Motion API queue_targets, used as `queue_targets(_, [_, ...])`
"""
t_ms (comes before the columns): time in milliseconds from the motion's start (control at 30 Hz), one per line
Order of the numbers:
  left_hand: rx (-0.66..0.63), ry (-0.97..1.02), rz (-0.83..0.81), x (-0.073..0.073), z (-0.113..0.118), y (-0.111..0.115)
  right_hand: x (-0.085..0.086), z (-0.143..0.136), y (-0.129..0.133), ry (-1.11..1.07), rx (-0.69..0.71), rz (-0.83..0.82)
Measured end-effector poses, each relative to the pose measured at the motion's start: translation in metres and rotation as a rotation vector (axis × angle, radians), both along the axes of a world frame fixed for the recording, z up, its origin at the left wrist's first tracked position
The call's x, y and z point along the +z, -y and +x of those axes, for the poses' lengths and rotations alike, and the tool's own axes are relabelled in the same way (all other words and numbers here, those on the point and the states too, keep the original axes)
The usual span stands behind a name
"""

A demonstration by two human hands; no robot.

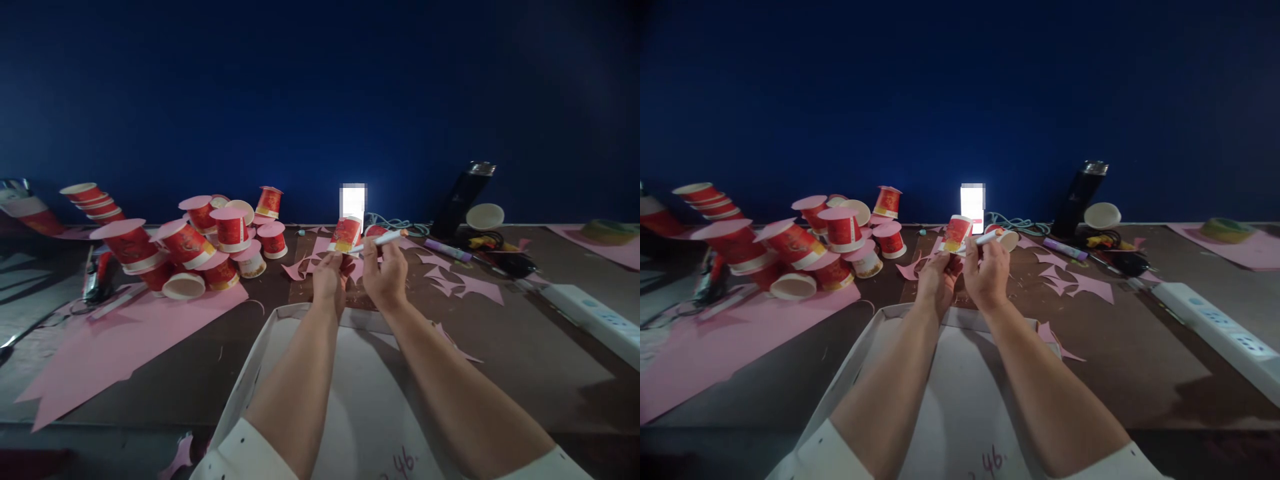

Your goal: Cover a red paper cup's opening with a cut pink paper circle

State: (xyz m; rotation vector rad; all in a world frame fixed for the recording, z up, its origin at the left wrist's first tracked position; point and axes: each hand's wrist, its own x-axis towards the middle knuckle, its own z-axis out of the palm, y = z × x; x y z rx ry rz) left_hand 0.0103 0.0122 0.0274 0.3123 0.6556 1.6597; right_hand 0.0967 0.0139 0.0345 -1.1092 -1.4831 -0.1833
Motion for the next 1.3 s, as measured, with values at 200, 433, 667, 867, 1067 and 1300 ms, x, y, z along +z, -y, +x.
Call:
queue_targets(200, [0.013,-0.016,-0.007,-0.0011,-0.0013,-0.001,-0.0002,0.0002,-0.0007,0.02,0.038,0.013])
queue_targets(433, [0.016,-0.003,-0.013,0.0009,-0.0012,-0.0002,0.0006,0.0005,0.0005,0.011,-0.001,0.005])
queue_targets(667, [0.024,-0.002,-0.009,0.0011,-0.001,0.0006,0.0026,-0.0004,0.0025,0.012,0.035,0.018])
queue_targets(867, [0.017,-0.009,-0.022,0.0015,-0.0012,0.0001,0.0031,-0.0006,0.0026,-0.001,0.031,0.011])
queue_targets(1067, [0.009,-0.004,-0.034,0.0026,-0.001,0.0007,0.0024,-0.0008,0.0028,0.003,0.027,0.0])
queue_targets(1300, [-0.007,0.05,-0.015,-0.0017,-0.0023,0.0003,0.0025,0.001,0.0016,-0.026,0.057,0.094])
